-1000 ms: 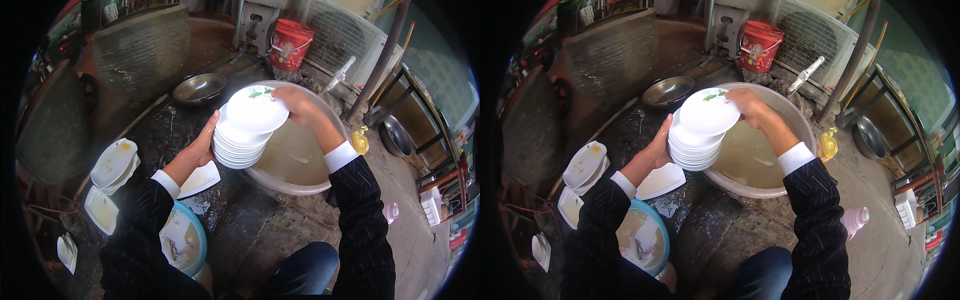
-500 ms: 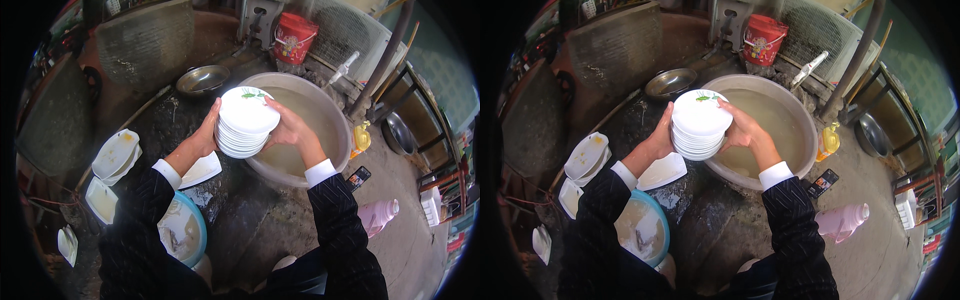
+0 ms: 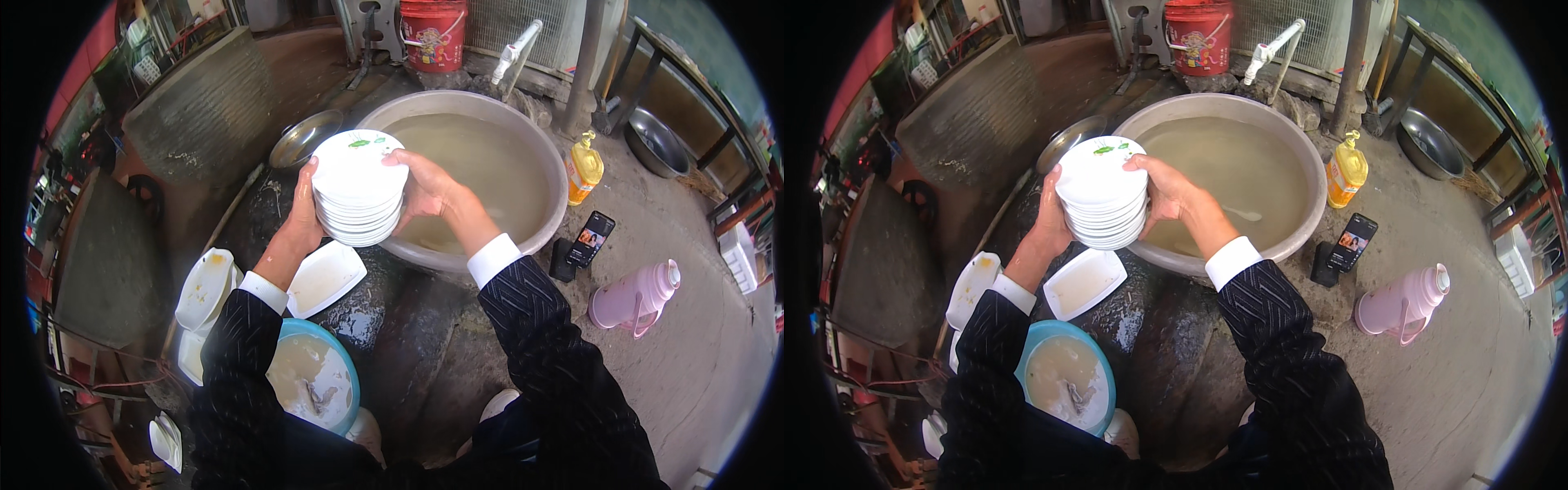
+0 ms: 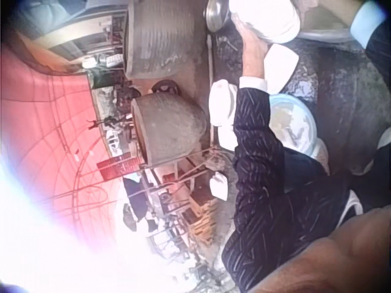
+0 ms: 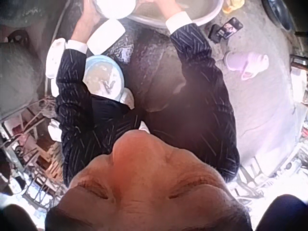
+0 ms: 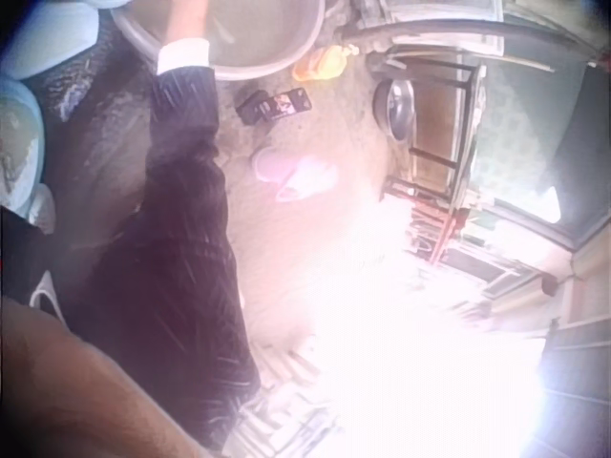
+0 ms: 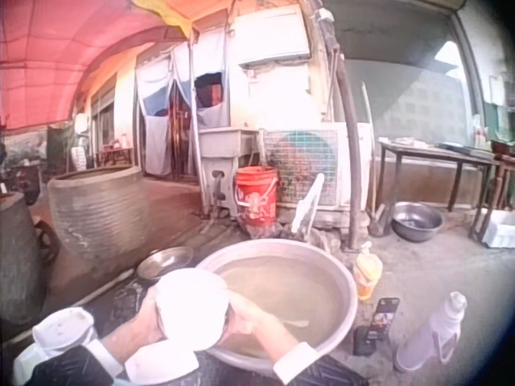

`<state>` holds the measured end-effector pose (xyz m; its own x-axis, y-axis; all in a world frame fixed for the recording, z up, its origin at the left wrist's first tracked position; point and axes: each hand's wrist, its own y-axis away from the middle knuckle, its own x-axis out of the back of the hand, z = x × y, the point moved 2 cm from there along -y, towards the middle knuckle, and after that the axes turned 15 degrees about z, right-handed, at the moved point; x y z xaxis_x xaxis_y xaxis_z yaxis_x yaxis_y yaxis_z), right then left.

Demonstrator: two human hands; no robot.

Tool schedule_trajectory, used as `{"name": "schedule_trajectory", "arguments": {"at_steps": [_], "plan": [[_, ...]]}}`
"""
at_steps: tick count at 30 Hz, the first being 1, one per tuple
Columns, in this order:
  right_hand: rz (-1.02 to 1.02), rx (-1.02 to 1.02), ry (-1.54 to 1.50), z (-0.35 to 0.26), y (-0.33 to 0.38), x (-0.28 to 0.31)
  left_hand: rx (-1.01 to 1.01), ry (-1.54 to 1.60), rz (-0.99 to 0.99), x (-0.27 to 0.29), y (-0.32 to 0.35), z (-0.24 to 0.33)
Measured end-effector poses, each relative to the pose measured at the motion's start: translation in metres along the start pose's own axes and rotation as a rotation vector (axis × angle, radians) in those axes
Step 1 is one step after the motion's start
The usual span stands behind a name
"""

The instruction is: The person washes metal bowls and white plates in a large basin of soapy water, rinses them, and stacks them. They then carry the stack of plates into a small shop and place them inside a glass-door display cabinet.

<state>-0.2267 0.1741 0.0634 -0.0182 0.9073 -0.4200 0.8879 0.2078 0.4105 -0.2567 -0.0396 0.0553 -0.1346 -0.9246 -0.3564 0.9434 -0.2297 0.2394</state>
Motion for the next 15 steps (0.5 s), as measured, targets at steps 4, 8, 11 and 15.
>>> {"name": "schedule_trajectory", "arguments": {"at_steps": [4,8,11,15], "plan": [[-0.003,0.106,-0.082,0.006,0.001,0.007,-0.109,-0.112,0.064,-0.011,-0.009,0.004],[-0.036,0.234,-0.279,0.021,-0.001,0.016,-0.246,-0.196,0.116,-0.022,-0.014,0.004],[-0.087,0.338,-0.441,0.030,-0.006,0.019,-0.369,-0.248,0.125,-0.029,-0.019,0.003],[-0.049,0.369,-0.495,0.030,-0.012,0.021,-0.479,-0.238,0.125,-0.034,-0.028,0.010]]}}
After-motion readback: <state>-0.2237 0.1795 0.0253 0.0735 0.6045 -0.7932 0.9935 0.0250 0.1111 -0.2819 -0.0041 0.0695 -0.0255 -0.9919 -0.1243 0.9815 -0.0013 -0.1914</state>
